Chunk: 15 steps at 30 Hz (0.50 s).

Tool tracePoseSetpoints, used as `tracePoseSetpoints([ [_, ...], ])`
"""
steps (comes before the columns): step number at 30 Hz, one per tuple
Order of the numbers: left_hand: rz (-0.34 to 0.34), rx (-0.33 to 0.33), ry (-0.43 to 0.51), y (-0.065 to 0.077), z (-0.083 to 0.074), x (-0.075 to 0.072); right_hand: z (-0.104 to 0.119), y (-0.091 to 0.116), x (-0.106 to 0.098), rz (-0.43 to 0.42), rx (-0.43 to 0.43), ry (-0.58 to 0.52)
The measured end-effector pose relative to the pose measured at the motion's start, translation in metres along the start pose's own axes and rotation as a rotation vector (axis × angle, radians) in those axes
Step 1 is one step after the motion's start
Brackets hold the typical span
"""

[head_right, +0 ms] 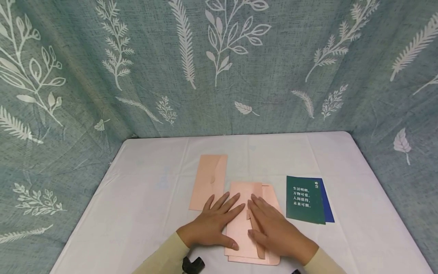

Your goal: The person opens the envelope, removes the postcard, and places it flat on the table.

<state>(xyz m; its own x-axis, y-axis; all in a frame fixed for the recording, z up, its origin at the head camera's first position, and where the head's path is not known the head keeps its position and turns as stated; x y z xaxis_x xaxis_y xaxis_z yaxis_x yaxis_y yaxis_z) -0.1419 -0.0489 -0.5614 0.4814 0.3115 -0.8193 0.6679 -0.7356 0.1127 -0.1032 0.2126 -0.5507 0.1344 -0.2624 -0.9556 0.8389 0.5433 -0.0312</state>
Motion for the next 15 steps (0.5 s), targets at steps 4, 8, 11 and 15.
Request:
tracePoseSetpoints([
  [4, -0.001, 0.001, 0.008, 0.0004, -0.0009, -0.0005, -0.0024, 0.0001, 0.0020, -0.002, -0.003, 0.002],
  [8, -0.002, 0.000, 0.006, 0.0007, -0.0012, -0.0004, -0.0031, 0.0004, 0.0014, -0.002, -0.007, -0.003],
  [11, -0.002, -0.001, 0.004, 0.0007, -0.0010, 0.0000, -0.0028, 0.0011, -0.0003, -0.008, -0.009, -0.004],
  [15, -0.001, -0.003, 0.002, 0.0004, -0.0004, 0.0005, -0.0031, 0.0015, -0.0016, -0.014, -0.010, 0.000],
])
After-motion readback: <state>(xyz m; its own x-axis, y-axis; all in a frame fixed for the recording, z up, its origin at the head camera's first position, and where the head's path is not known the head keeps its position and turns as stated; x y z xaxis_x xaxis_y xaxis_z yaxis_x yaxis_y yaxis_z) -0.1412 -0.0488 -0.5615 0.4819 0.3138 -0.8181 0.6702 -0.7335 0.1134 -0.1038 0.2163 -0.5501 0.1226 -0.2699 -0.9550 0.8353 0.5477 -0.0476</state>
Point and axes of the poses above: each hand's wrist, its own y-axis away from the middle knuckle, its own x-axis out of the palm, z = x × y, the point moved 1 cm from there along -y, towards the middle knuckle, and after that the axes turned 15 degrees about y, right-handed, at the moved point
